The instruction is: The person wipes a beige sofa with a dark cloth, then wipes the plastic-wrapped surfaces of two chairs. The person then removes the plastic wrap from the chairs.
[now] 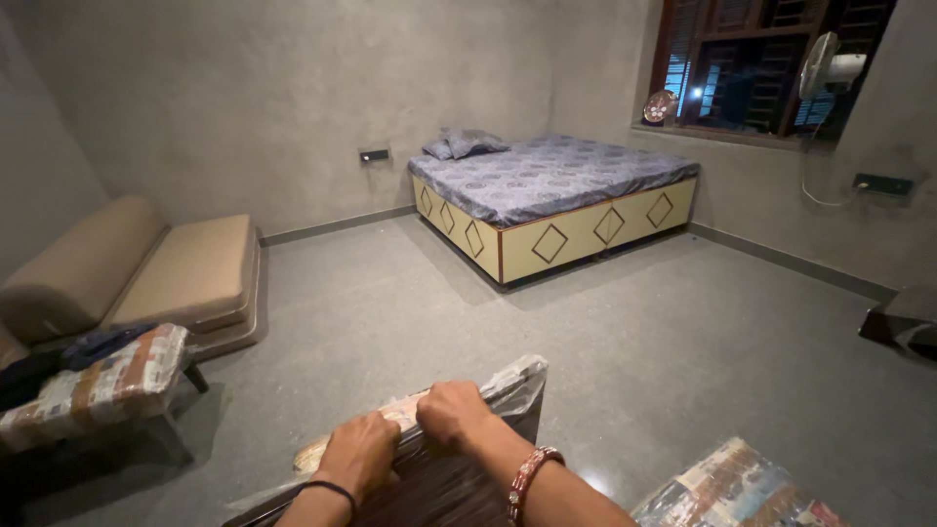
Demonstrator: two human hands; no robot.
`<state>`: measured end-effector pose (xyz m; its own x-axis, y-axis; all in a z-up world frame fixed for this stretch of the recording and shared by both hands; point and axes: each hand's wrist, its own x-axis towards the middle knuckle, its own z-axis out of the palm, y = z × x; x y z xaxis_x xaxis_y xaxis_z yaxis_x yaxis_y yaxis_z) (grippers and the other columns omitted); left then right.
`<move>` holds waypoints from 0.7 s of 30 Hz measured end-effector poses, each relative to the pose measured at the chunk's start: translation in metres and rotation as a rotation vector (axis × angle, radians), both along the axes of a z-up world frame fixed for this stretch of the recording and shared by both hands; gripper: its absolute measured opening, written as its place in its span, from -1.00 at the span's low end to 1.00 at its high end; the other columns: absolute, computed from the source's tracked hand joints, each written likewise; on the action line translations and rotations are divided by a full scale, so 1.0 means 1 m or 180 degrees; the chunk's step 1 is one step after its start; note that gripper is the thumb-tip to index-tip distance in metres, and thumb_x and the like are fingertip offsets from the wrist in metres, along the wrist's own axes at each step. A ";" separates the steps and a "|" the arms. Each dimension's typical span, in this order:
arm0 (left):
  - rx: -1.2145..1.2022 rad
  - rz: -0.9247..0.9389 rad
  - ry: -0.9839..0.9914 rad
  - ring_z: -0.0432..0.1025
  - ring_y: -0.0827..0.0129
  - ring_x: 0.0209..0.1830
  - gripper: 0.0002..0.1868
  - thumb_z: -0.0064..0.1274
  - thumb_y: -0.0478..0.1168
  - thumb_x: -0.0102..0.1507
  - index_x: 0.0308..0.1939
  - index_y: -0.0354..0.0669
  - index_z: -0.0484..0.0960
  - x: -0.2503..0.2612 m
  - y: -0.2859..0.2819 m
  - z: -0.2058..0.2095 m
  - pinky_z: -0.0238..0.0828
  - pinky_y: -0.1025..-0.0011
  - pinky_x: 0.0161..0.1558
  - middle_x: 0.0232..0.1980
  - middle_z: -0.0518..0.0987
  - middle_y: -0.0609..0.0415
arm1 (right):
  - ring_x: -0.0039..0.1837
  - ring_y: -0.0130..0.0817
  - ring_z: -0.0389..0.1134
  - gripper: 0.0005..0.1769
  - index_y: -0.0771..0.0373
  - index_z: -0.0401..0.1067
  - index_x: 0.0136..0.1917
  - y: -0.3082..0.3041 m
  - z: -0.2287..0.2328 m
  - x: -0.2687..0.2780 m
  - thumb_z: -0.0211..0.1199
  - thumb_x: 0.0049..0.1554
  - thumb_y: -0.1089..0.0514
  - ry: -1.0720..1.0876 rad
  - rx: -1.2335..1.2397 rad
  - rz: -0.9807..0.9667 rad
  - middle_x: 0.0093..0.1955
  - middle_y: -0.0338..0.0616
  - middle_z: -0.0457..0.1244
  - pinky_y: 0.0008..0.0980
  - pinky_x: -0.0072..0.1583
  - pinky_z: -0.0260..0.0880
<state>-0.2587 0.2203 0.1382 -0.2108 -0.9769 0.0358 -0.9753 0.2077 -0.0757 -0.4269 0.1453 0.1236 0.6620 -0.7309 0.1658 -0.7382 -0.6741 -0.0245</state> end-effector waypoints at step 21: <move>0.0024 -0.0026 -0.0042 0.56 -0.02 -0.05 -0.63 0.41 -0.18 -0.04 -0.20 -0.15 0.70 -0.079 0.058 0.014 0.55 0.12 -0.01 -0.10 0.61 -0.15 | -0.09 0.08 0.47 -0.88 0.13 0.60 -0.26 0.045 -0.007 -0.074 0.26 0.06 0.16 0.0027 -0.0363 -0.0060 -0.19 0.09 0.40 0.01 -0.10 0.50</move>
<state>-0.3382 0.2783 0.1527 -0.2192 -0.9753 0.0256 -0.9724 0.2163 -0.0870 -0.5009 0.1907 0.1167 0.6501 -0.7199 0.2430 -0.7506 -0.6582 0.0580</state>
